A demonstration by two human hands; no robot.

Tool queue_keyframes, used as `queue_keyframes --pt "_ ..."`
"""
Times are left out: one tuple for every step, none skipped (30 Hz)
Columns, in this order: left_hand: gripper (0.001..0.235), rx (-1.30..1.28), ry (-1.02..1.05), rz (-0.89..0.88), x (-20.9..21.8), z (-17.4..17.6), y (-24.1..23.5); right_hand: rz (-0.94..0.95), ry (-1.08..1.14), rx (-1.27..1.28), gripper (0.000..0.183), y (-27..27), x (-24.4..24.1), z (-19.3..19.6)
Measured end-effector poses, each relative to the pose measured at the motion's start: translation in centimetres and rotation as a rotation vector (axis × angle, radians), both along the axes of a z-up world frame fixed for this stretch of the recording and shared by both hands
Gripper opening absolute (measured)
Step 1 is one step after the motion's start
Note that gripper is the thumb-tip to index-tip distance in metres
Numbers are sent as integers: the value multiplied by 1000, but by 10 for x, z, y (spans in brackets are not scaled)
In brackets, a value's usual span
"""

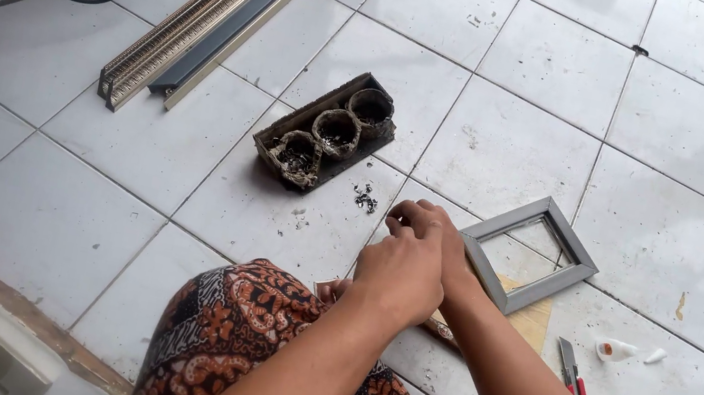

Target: Assembling a picture frame by aligning corners, hammering nails, and trimming molding pieces.

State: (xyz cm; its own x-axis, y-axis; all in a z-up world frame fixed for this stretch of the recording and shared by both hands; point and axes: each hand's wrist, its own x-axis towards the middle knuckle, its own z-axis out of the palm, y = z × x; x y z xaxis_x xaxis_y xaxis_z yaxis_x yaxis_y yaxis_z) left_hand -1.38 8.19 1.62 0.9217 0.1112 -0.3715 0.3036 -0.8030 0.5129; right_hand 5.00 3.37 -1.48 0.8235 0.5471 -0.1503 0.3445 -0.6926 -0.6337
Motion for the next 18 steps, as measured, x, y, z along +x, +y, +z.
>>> queue_keyframes --pt "56 2 -2 9 2 8 4 9 -2 2 22 12 7 -3" --pt "52 -28 -72 70 2 15 6 10 -119 -6 19 21 12 -7" --pt "48 -57 -142 131 3 22 8 10 -237 -13 17 31 17 -12" --pt "48 -58 -138 139 4 25 10 18 -232 -13 17 38 18 -13" --pt "47 -59 -210 176 5 29 11 19 -209 -22 17 45 20 -13" --pt "46 -63 -288 209 7 33 11 16 -192 -33 17 50 23 -13" --pt "46 -66 -289 214 9 36 11 21 -194 -36 17 54 26 -12" --pt "45 -88 -311 229 9 39 12 13 -164 -51 17 57 28 -11" --pt "44 -110 -333 244 9 42 11 6 -134 -66 18 60 29 -10" --pt "44 -110 -336 246 11 40 12 7 -136 -66 18 62 31 -7" --pt "43 -114 -363 248 13 38 12 -3 -112 -79 19 64 33 -4" --pt "42 -119 -385 251 13 36 11 -12 -84 -93 19 64 33 -2" --pt "42 -121 -383 253 14 33 11 -11 -82 -96 19 62 32 1" --pt "40 -118 -422 279 16 31 11 -25 -58 -108 20 61 33 4" --pt "39 -116 -460 305 18 30 10 -40 -33 -121 21 59 34 9" --pt "39 -118 -464 299 19 30 11 -46 -37 -120 21 54 34 12" --pt "39 -155 -443 298 19 31 12 -64 -13 -131 22 49 33 16" --pt "39 -194 -415 293 18 32 11 -86 15 -145 23 42 31 19"
